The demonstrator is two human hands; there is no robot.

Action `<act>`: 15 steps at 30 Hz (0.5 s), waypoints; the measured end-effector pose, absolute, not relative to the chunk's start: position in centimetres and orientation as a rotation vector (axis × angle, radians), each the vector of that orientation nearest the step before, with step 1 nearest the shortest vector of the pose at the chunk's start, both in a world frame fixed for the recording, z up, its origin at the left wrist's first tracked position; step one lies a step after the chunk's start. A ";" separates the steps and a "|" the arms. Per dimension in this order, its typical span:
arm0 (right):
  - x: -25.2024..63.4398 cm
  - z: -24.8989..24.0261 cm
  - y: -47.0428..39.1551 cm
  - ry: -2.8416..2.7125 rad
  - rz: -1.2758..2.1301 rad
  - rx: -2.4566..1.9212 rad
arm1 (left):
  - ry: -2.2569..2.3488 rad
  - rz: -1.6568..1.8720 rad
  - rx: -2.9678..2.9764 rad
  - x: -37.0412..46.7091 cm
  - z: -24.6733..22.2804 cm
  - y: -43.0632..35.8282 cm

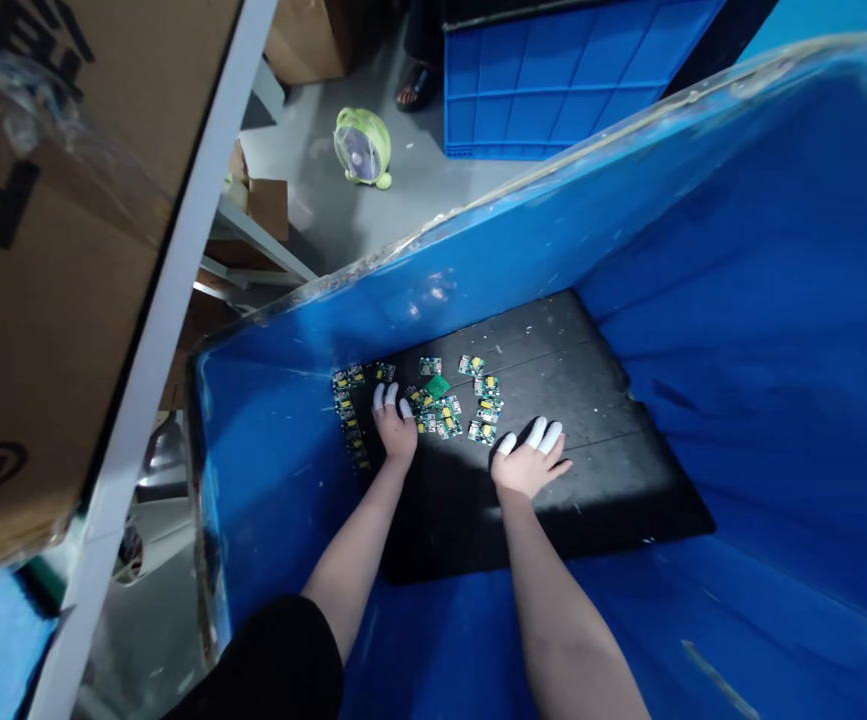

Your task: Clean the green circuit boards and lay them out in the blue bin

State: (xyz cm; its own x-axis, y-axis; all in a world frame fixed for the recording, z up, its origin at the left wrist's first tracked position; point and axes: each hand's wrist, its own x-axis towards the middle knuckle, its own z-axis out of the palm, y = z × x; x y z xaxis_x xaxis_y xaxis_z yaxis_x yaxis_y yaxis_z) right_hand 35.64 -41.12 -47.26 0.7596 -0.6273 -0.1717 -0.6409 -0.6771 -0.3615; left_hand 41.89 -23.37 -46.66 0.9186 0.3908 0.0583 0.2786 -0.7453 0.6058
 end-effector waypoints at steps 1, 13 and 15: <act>35.6 -47.2 -41.1 0.968 0.046 -2.551 | 0.441 0.205 2.485 42.0 -46.6 -23.6; 35.7 -46.8 -41.0 0.961 0.010 -2.540 | 0.367 0.002 2.740 44.5 -45.6 -22.2; 35.6 -46.8 -41.0 0.960 0.008 -2.541 | 0.392 -0.004 2.763 44.3 -45.5 -21.7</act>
